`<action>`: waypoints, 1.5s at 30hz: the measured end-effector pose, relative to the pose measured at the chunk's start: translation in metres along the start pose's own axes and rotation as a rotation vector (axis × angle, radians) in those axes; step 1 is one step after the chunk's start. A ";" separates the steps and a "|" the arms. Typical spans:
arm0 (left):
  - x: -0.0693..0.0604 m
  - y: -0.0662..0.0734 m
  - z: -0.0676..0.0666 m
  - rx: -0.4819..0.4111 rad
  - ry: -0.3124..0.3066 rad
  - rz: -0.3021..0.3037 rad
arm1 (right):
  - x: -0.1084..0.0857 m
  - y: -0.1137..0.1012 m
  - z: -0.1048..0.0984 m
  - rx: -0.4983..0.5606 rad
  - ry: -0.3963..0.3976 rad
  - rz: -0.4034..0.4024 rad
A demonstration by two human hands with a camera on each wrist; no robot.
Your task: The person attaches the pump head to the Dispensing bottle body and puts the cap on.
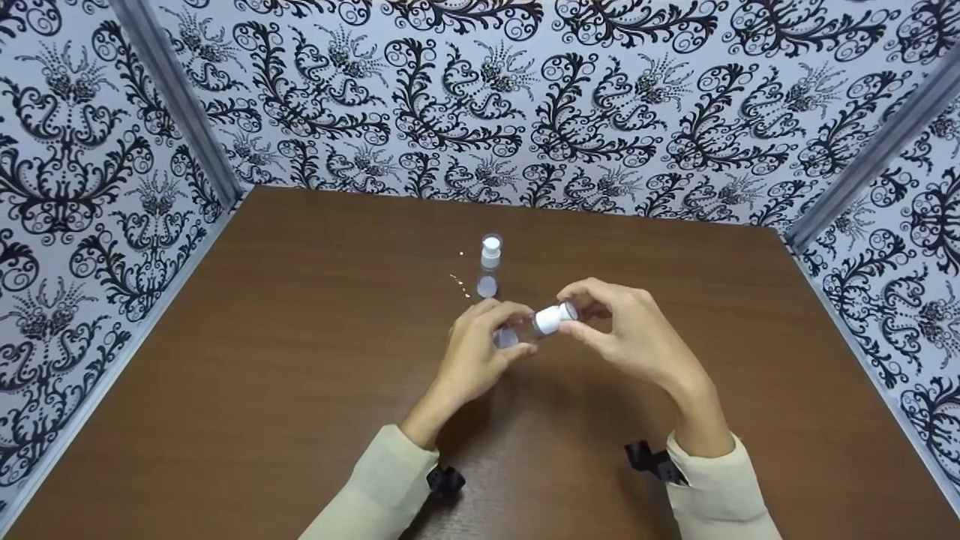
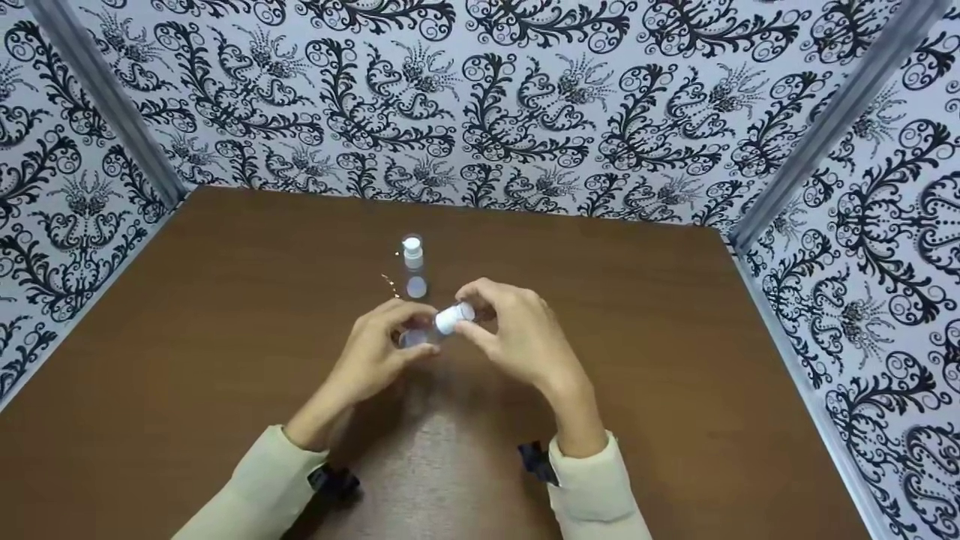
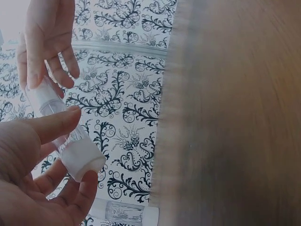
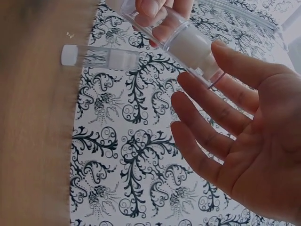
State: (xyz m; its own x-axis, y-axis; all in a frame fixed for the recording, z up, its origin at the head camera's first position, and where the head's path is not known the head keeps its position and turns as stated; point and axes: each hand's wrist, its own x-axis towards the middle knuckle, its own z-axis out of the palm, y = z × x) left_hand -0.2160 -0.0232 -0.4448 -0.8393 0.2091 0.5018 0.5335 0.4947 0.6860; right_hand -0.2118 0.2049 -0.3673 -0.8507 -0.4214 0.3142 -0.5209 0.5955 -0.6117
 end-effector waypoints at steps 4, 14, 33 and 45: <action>0.003 -0.002 -0.006 -0.034 0.007 0.011 | -0.003 0.000 -0.004 -0.007 0.002 -0.019; 0.023 -0.021 -0.036 -0.137 0.087 -0.093 | -0.015 0.014 -0.019 -0.128 0.046 0.035; 0.054 -0.074 -0.054 -0.282 0.132 -0.392 | -0.043 0.048 -0.026 -0.317 0.235 0.000; 0.066 -0.103 -0.052 -0.206 0.108 -0.536 | -0.048 0.055 -0.026 -0.308 0.218 0.008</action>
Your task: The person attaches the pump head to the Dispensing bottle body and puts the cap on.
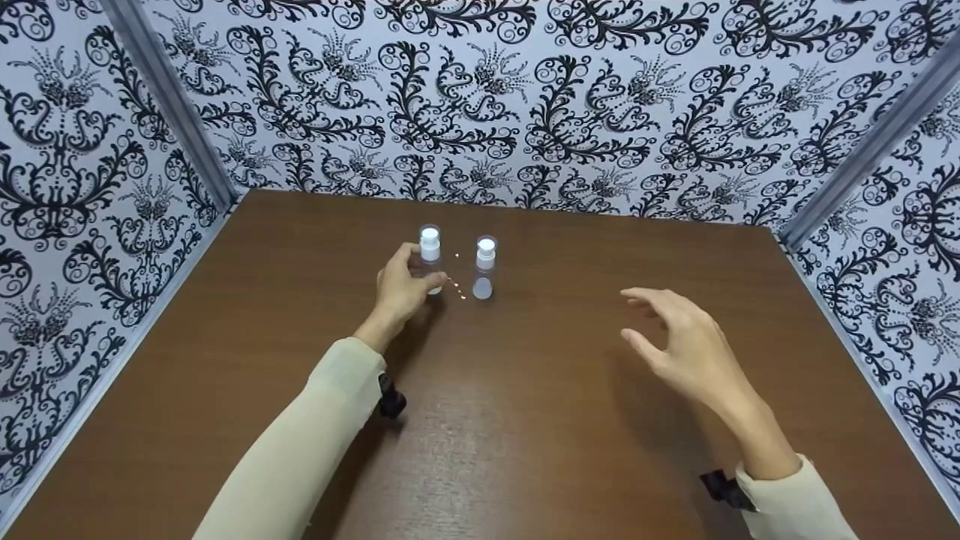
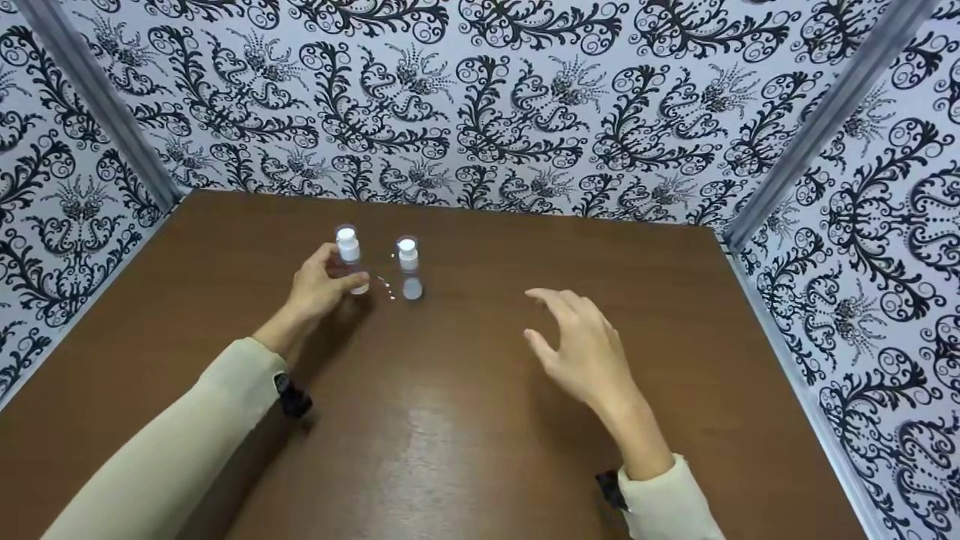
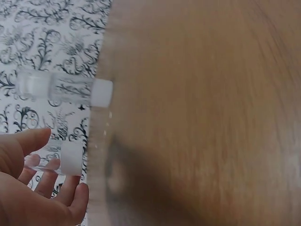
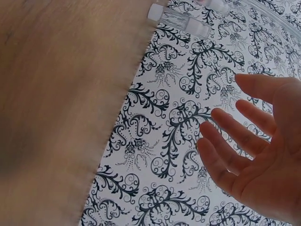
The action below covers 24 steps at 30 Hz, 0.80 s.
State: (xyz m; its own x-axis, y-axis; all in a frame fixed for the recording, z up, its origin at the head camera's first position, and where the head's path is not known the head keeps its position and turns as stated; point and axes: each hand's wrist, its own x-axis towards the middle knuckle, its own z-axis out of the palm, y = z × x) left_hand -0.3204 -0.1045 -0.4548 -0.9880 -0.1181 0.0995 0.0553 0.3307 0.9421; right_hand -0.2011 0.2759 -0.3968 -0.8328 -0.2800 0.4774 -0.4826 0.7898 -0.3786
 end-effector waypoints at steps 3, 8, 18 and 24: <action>0.001 -0.004 0.000 0.017 0.008 -0.009 | -0.001 0.002 0.002 -0.008 -0.011 -0.002; 0.002 -0.012 0.000 0.067 0.015 -0.034 | -0.004 0.003 0.003 -0.005 -0.030 0.009; 0.004 -0.017 -0.002 0.141 0.000 -0.020 | -0.007 0.007 0.000 -0.007 -0.040 0.018; 0.002 -0.017 -0.011 0.190 -0.047 -0.008 | -0.008 0.007 -0.002 -0.005 -0.045 0.026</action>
State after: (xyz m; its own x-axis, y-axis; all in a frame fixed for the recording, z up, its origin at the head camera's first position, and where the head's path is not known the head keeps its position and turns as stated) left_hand -0.3220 -0.1206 -0.4667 -0.9942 -0.0786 0.0727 0.0236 0.5009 0.8652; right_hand -0.1976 0.2849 -0.4016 -0.8564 -0.2838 0.4314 -0.4596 0.7997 -0.3864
